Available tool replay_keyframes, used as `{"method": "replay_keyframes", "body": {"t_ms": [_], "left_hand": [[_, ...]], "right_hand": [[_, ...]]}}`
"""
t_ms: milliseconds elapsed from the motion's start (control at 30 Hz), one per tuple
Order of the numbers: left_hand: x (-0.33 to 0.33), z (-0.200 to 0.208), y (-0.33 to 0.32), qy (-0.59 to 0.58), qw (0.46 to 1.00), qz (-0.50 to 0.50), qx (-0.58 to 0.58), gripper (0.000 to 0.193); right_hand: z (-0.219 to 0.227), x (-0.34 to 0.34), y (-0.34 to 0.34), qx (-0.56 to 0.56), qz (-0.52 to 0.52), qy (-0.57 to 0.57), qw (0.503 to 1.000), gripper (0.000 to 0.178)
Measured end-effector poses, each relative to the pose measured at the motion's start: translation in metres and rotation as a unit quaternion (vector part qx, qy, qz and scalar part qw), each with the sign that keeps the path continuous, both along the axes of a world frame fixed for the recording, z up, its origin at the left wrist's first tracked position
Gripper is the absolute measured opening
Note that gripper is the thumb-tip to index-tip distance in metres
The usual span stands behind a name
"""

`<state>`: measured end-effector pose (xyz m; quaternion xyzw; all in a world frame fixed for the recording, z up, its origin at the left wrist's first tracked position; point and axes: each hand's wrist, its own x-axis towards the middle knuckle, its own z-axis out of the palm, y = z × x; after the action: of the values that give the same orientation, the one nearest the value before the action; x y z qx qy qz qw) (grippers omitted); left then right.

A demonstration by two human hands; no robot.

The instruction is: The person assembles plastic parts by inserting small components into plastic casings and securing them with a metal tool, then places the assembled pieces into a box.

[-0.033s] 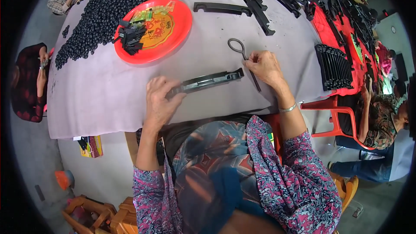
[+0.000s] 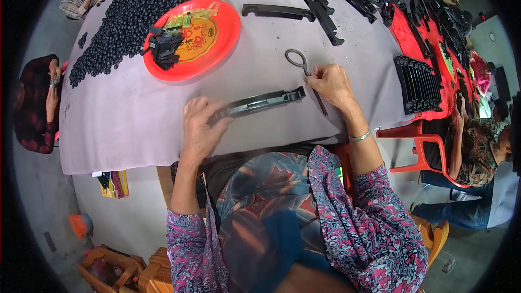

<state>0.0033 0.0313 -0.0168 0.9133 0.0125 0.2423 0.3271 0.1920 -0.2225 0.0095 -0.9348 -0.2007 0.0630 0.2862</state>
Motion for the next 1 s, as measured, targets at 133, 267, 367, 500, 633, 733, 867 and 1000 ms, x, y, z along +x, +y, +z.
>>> {"method": "replay_keyframes", "body": {"t_ms": [133,267,367,500,633,733,867,1000], "left_hand": [[-0.002,0.009,-0.004,0.015,1.000,-0.006,0.002,0.035],[-0.002,0.011,-0.007,0.042,0.998,-0.006,0.041,0.035],[-0.001,0.007,-0.008,0.037,0.998,0.004,0.050,0.034],[0.003,0.012,-0.012,0.041,0.998,0.006,0.045,0.034],[0.006,0.014,-0.014,0.034,0.998,0.009,0.051,0.032],[0.008,0.015,-0.015,0.054,0.998,0.014,0.032,0.031],[0.012,0.015,-0.012,0.037,0.999,0.009,0.005,0.030],[0.011,0.014,-0.011,0.050,0.998,0.016,0.031,0.032]], "right_hand": [[-0.003,0.003,-0.005,-0.002,-0.031,0.018,0.999,0.018],[-0.008,0.006,-0.018,-0.010,-0.050,-0.038,0.998,0.018],[-0.002,0.012,-0.030,-0.048,-0.093,-0.019,0.994,0.021],[0.002,0.022,-0.054,-0.063,-0.105,0.006,0.992,0.022],[0.006,0.016,-0.055,-0.049,-0.097,-0.058,0.992,0.023],[0.006,0.002,-0.039,0.095,-0.040,-0.047,0.994,0.025],[0.005,-0.017,-0.008,0.145,0.161,-0.005,0.976,0.035],[0.000,-0.024,0.010,0.084,0.232,-0.036,0.968,0.034]]}}
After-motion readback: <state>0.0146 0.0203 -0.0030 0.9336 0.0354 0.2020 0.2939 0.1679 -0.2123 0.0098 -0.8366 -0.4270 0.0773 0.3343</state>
